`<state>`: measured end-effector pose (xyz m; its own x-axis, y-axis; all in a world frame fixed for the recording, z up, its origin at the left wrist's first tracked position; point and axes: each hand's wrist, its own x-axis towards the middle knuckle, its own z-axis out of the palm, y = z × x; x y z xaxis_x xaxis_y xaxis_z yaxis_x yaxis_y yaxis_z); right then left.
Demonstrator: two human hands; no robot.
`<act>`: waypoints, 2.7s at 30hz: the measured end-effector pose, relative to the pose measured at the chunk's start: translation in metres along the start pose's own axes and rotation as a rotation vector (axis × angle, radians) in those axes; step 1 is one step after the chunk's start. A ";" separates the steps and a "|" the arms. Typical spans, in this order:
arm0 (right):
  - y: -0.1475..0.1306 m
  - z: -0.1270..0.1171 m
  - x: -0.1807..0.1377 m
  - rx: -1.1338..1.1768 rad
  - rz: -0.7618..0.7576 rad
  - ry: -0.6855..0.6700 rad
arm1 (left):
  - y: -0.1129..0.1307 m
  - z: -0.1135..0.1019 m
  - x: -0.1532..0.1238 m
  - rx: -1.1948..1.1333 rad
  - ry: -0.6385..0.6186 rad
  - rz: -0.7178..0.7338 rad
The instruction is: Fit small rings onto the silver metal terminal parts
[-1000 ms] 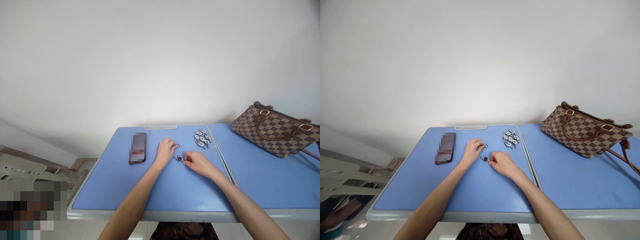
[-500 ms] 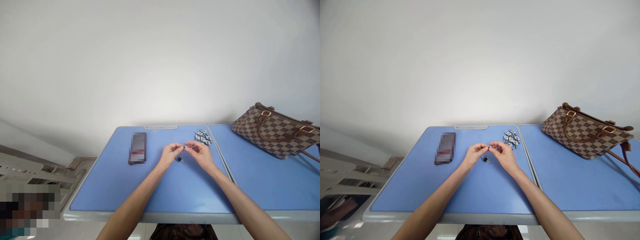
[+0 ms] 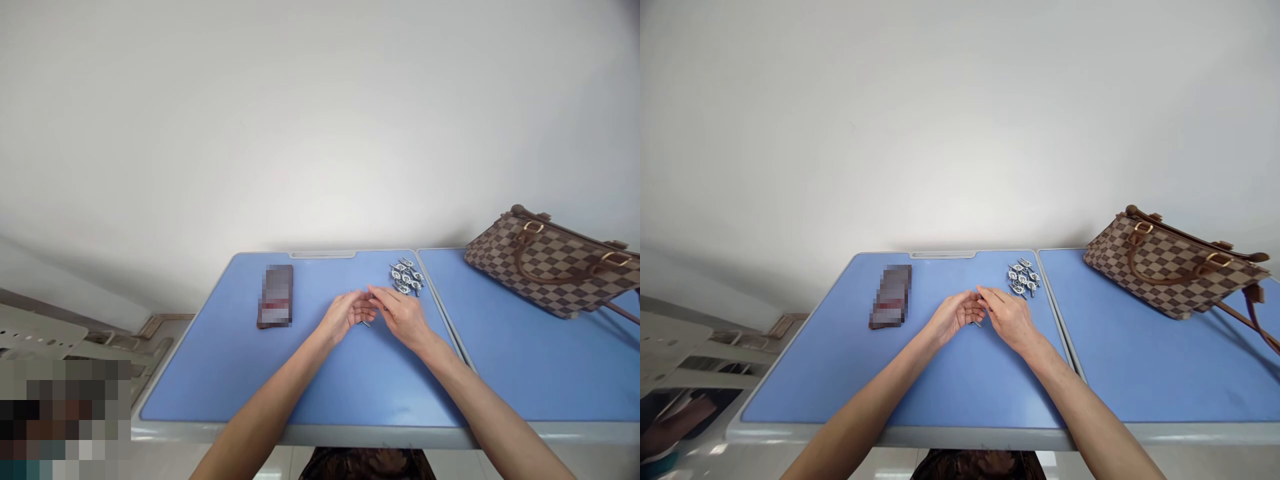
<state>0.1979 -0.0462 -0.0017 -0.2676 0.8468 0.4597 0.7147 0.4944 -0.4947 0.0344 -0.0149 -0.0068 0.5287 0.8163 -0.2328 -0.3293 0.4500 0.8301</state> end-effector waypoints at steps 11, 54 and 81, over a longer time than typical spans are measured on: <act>0.001 0.002 0.003 0.209 0.024 0.046 | 0.003 -0.005 -0.004 0.038 -0.018 -0.033; 0.000 -0.021 0.005 -0.012 0.414 -0.504 | 0.005 -0.035 -0.007 1.708 0.065 0.229; 0.003 0.015 0.029 -0.142 0.435 -0.348 | 0.008 -0.036 0.019 1.384 0.253 0.421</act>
<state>0.1826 -0.0171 -0.0011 -0.1093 0.9930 -0.0452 0.8801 0.0756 -0.4688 0.0139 0.0167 -0.0229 0.3894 0.9024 0.1847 0.6520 -0.4117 0.6367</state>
